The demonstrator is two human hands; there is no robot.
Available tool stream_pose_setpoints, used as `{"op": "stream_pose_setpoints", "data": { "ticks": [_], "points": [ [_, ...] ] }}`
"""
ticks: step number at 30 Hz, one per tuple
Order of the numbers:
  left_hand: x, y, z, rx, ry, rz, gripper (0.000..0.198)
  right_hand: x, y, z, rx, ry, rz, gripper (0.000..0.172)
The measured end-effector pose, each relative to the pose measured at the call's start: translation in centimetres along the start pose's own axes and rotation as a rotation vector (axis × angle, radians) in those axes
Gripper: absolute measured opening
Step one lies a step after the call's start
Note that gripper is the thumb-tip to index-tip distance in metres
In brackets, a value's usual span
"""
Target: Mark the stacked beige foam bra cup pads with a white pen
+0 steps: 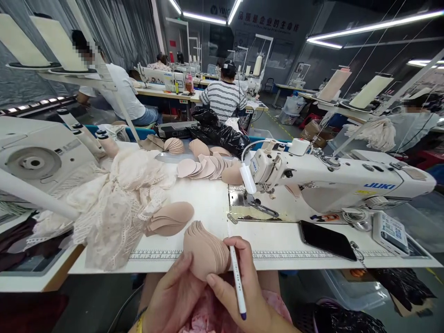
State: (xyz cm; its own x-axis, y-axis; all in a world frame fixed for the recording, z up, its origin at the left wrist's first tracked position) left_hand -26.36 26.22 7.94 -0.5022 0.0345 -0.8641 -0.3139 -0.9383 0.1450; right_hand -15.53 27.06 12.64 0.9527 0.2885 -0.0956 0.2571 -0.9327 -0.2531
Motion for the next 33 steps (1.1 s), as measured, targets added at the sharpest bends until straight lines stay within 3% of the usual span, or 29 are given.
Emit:
{"op": "stream_pose_setpoints", "data": {
  "ticks": [3,6,12,19,25,29,33],
  "points": [
    [1.1,0.5,0.6,-0.009,-0.012,0.052,0.062,1.9,0.2,-1.9,0.088,0.183,0.023,0.037],
    [2.5,1.0,0.9,-0.011,-0.044,0.108,0.072,4.0,-0.1,-2.0,0.065,0.214,0.105,0.028],
    [3.5,2.2,1.5,0.009,-0.2,0.22,0.092,6.6,-1.4,-0.2,-0.117,-0.074,0.236,0.032],
    [2.5,3.5,1.7,0.057,-0.361,0.325,0.105,4.6,-3.2,0.2,-0.217,-0.256,0.136,0.037],
    [2.1,3.5,1.3,0.069,-0.333,0.344,0.11,4.0,-3.0,1.0,-0.273,-0.431,0.134,0.036],
    [2.0,3.6,1.2,0.082,-0.331,0.326,0.111,4.7,-2.9,-0.1,-0.223,-0.398,0.172,0.035],
    [1.8,3.4,1.2,0.077,-0.345,0.29,0.109,3.6,-2.9,-1.1,-0.207,-0.358,0.101,0.035]
  ]
}}
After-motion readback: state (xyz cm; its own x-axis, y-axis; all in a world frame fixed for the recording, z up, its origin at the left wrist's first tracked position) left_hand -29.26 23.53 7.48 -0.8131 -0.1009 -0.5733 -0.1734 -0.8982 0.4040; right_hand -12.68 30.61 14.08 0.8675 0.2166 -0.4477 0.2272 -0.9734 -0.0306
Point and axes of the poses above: each hand's wrist, its own y-axis away from the middle knuckle, its own x-axis out of the back of the hand, z = x × y, the point moved 10 cm from there along -y, towards the middle knuckle, and after that the axes turned 10 degrees about -y, right-handed, at the moved point
